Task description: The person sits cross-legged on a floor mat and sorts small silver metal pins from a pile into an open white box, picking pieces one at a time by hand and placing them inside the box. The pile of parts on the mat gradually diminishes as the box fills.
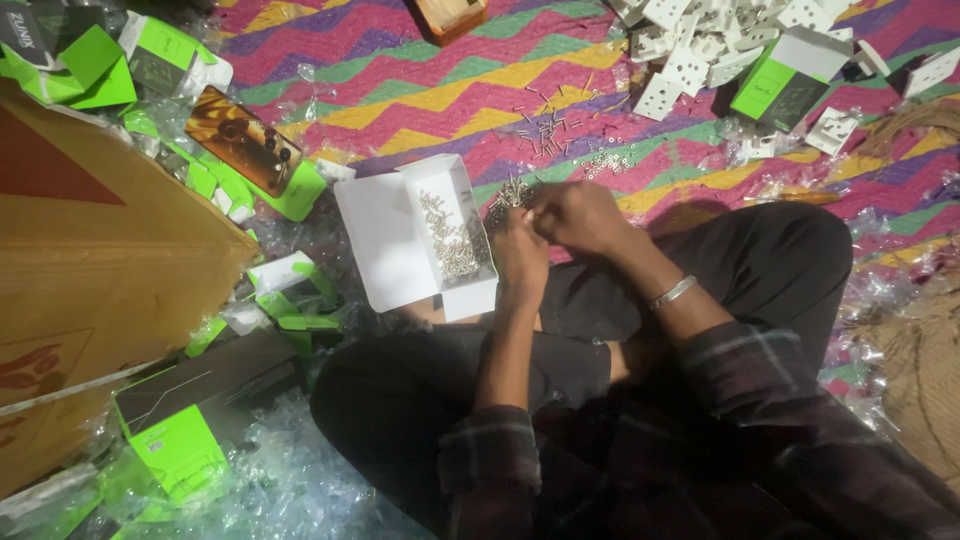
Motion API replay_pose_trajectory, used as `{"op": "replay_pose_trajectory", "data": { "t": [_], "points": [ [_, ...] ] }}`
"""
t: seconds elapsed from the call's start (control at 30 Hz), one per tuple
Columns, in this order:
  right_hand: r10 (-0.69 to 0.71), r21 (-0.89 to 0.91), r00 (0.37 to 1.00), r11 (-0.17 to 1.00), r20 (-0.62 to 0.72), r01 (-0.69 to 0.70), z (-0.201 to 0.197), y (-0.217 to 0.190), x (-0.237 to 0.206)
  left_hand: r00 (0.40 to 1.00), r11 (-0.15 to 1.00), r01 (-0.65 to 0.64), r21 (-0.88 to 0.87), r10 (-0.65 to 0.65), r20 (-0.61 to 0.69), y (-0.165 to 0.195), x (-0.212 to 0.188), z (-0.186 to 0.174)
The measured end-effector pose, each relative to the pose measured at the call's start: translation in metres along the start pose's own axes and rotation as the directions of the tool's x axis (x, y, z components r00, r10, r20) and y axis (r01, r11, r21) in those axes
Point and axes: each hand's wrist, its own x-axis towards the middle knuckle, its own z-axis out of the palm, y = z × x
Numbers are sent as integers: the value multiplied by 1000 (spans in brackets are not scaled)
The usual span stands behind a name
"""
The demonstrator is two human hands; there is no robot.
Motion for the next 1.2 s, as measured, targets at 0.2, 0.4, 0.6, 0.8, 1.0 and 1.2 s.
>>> {"op": "replay_pose_trajectory", "data": {
  "t": [0.2, 0.4, 0.6, 0.8, 1.0, 1.2],
  "points": [
    [-93, -23, 996, 995, 15, 93, -1, 1, -1, 994, 996, -71, -48, 67, -85, 0, -2, -2],
    [-44, 66, 984, 996, -171, 56, -4, 1, 2, 996, 995, -80, -64, 77, -41, 5, -2, -5],
    [-39, 200, 975, 976, -219, 84, -5, 0, 3, 997, 996, -71, -51, 70, -29, 6, -1, -6],
    [-80, 166, 990, 981, -118, 99, -1, 7, 4, 1000, 1000, 10, -28, -11, -9, 6, -1, -4],
    [18, 226, 997, 973, 73, -34, 2, 15, 6, 1000, 999, -4, -54, 5, 9, 5, -1, -6],
    [-23, 372, 994, 928, 110, -19, -7, 4, 6, 999, 1000, 9, -1, -9, -40, 7, 1, -2]
  ]
}}
